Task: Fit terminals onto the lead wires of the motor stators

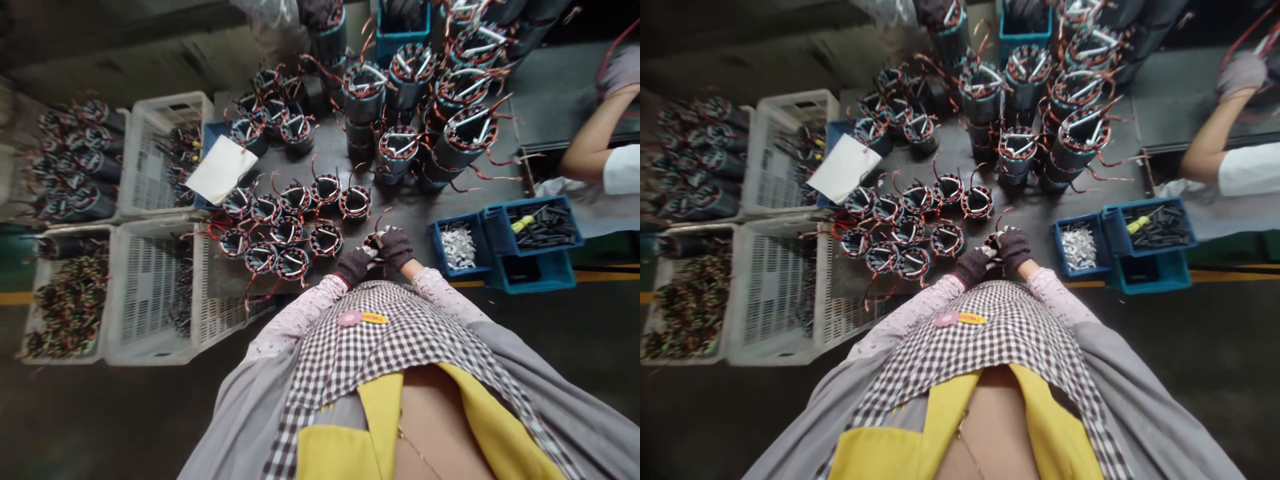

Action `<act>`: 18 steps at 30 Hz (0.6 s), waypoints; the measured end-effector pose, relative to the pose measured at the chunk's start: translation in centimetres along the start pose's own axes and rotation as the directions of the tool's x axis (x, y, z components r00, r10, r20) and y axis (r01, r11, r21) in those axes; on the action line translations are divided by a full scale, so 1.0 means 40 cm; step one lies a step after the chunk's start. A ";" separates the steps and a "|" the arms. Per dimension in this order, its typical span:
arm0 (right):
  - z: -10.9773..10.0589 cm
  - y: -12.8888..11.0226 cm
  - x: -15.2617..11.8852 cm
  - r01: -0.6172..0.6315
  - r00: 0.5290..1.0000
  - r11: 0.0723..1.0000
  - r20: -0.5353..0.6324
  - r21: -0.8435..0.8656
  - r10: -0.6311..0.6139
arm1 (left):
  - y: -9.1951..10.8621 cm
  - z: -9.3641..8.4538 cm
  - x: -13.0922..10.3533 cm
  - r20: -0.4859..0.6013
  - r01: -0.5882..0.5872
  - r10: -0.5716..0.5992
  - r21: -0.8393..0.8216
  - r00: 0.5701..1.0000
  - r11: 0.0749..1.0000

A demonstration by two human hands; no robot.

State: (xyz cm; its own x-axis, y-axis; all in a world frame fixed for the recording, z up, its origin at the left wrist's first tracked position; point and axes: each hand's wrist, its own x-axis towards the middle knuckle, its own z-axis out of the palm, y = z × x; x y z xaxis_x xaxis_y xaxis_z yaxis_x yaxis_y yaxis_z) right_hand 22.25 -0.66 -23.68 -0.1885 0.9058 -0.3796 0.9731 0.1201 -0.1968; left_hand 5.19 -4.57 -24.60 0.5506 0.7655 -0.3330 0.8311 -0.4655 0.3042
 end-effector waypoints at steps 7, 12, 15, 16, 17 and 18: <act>-0.048 0.062 0.019 -0.001 0.995 0.963 0.095 0.270 -0.026 | 0.002 0.013 0.009 0.013 0.020 -0.019 -0.023 1.000 1.000; -0.004 0.088 -0.001 -0.099 0.994 0.807 0.014 0.583 0.112 | 0.001 -0.004 0.009 0.052 0.043 -0.040 -0.049 0.998 0.998; 0.044 0.088 -0.037 -0.062 0.967 0.759 -0.148 0.648 0.206 | 0.002 -0.041 0.017 0.149 0.025 -0.025 -0.002 0.989 1.000; 0.057 0.086 -0.050 -0.027 0.962 0.786 -0.198 0.618 0.189 | 0.006 -0.056 0.021 0.177 0.004 -0.008 0.021 0.984 1.000; 0.068 0.082 -0.062 0.004 0.959 0.816 -0.234 0.579 0.161 | 0.011 -0.071 0.024 0.202 -0.019 0.009 0.047 0.979 0.999; 0.075 0.078 -0.071 0.022 0.957 0.843 -0.255 0.537 0.138 | 0.019 -0.085 0.027 0.224 -0.040 0.021 0.082 0.974 0.996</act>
State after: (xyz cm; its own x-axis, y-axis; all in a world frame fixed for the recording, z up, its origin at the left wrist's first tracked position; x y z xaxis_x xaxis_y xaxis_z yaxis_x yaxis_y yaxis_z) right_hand 25.42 -4.07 -25.93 -0.0126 0.9870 -0.1602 0.7451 -0.0976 -0.6598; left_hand 6.14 -2.58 -21.68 0.5712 0.6364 -0.5184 0.8120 -0.5305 0.2434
